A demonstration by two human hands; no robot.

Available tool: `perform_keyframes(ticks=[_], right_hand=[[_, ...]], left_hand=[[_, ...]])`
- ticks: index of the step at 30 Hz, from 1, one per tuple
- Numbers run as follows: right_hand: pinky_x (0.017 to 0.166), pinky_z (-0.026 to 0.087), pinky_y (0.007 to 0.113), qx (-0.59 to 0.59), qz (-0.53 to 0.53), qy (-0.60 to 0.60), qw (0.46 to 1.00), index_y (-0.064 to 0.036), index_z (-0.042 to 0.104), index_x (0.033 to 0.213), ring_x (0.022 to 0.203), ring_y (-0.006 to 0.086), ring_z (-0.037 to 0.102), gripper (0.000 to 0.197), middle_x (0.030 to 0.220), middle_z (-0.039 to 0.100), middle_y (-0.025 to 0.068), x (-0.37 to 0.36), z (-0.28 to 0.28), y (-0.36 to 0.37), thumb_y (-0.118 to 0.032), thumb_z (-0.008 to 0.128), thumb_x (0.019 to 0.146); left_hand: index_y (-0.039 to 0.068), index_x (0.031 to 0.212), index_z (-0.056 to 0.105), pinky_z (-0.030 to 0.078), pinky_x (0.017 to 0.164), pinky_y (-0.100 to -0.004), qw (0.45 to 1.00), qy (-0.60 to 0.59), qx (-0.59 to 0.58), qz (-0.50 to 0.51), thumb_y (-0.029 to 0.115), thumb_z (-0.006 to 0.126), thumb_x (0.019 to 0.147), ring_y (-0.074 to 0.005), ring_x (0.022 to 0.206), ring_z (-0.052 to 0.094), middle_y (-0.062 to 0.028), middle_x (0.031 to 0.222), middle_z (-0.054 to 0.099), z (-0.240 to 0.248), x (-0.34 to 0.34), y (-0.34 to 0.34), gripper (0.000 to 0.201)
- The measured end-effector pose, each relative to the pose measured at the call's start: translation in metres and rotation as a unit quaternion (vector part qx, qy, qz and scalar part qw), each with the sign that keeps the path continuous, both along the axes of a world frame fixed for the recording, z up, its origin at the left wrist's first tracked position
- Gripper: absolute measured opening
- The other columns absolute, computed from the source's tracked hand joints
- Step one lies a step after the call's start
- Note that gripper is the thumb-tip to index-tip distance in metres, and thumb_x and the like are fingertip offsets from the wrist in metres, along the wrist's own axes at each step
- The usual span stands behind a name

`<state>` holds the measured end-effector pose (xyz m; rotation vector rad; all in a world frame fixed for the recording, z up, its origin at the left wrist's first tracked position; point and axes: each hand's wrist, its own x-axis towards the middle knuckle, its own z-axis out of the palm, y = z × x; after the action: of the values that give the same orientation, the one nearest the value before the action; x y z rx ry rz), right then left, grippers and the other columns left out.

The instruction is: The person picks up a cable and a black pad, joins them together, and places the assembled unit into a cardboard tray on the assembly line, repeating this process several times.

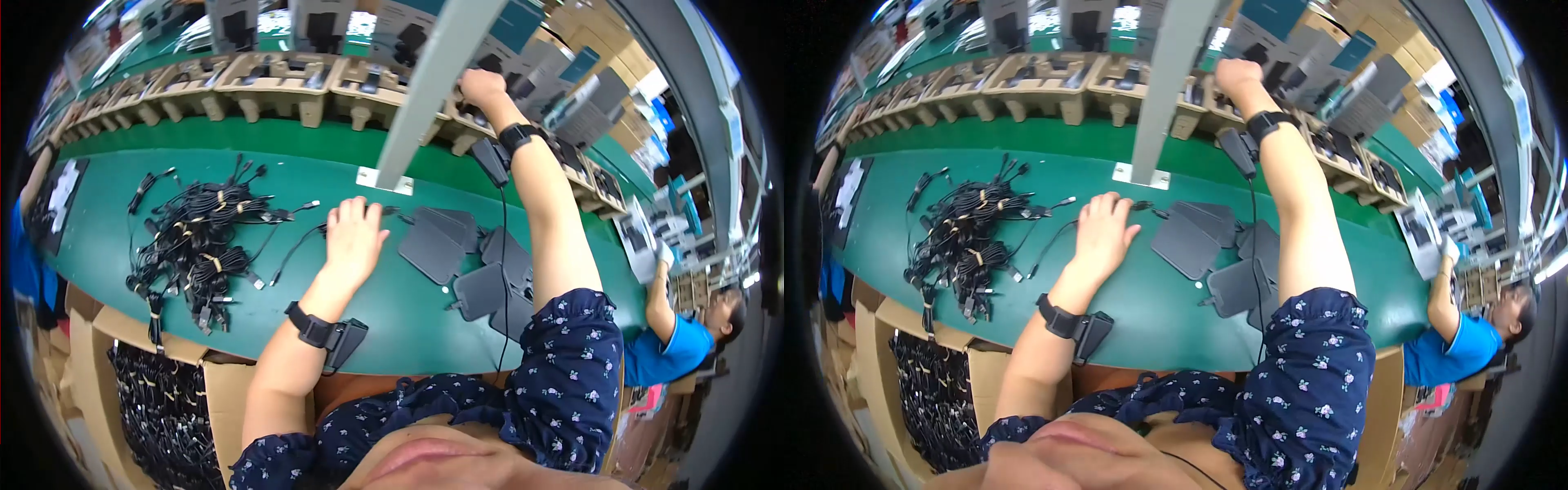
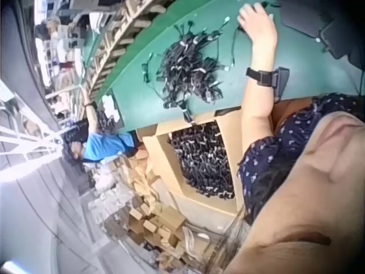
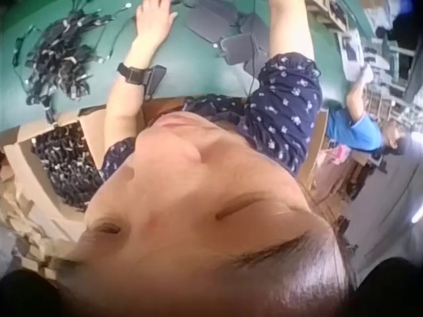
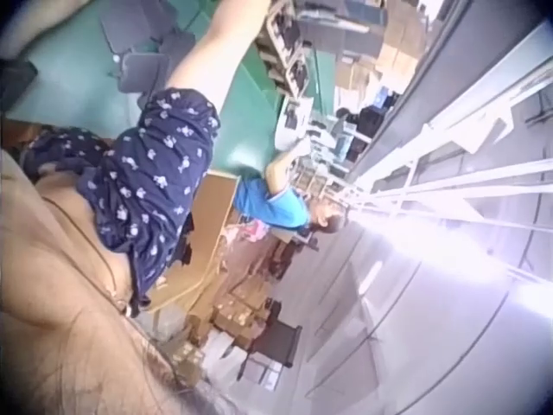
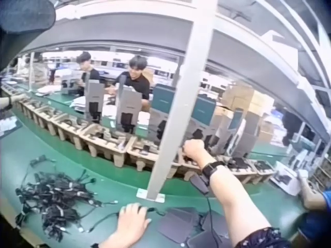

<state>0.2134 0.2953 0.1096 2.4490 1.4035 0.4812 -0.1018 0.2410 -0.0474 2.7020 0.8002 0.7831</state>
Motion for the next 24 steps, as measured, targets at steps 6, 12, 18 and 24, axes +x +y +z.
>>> perform_keyframes(ticks=[6, 12, 18, 24], right_hand=[[0.087, 0.045, 0.044, 0.269, -0.096, 0.181, 0.941, 0.0015, 0.04, 0.111, 0.101, 0.0366, 0.057, 0.038, 0.108, 0.058, 0.0247, 0.037, -0.061, 0.015, -0.031, 0.038, 0.092], [0.085, 0.045, 0.046, 0.258, -0.091, 0.147, 0.951, -0.0001, 0.049, 0.105, 0.097, 0.0399, 0.058, 0.036, 0.102, 0.061, 0.0236, 0.04, -0.07, 0.01, -0.032, 0.043, 0.09], [0.081, 0.048, 0.044, 0.187, -0.112, 0.081, 0.972, -0.0035, 0.062, 0.099, 0.096, 0.0347, 0.06, 0.034, 0.102, 0.063, 0.019, 0.04, -0.054, -0.011, -0.032, 0.049, 0.086], [0.083, 0.048, 0.041, 0.056, -0.093, 0.067, 0.992, -0.0072, 0.065, 0.103, 0.102, 0.0307, 0.059, 0.029, 0.108, 0.061, 0.0164, 0.051, -0.044, -0.001, -0.019, 0.048, 0.083]], left_hand=[[0.005, 0.103, 0.053, 0.036, 0.092, -0.0434, 1.0, -0.012, -0.008, 0.0, 0.022, 0.07, 0.07, -0.029, 0.106, 0.045, -0.0145, 0.107, 0.049, -0.002, 0.006, -0.002, 0.041], [0.003, 0.104, 0.053, 0.036, 0.092, -0.0431, 1.0, -0.01, -0.015, 0.0, 0.02, 0.069, 0.071, -0.0305, 0.106, 0.045, -0.0162, 0.106, 0.049, -0.001, 0.002, 0.001, 0.041], [0.004, 0.099, 0.053, 0.038, 0.088, -0.0412, 1.0, -0.011, 0.011, 0.001, 0.019, 0.069, 0.07, -0.0293, 0.104, 0.046, -0.0152, 0.105, 0.049, -0.001, 0.005, 0.003, 0.036], [0.004, 0.106, 0.052, 0.038, 0.09, -0.0403, 1.0, 0.008, 0.026, -0.003, 0.018, 0.07, 0.07, -0.029, 0.105, 0.046, -0.0151, 0.11, 0.049, 0.003, 0.003, 0.003, 0.042]])
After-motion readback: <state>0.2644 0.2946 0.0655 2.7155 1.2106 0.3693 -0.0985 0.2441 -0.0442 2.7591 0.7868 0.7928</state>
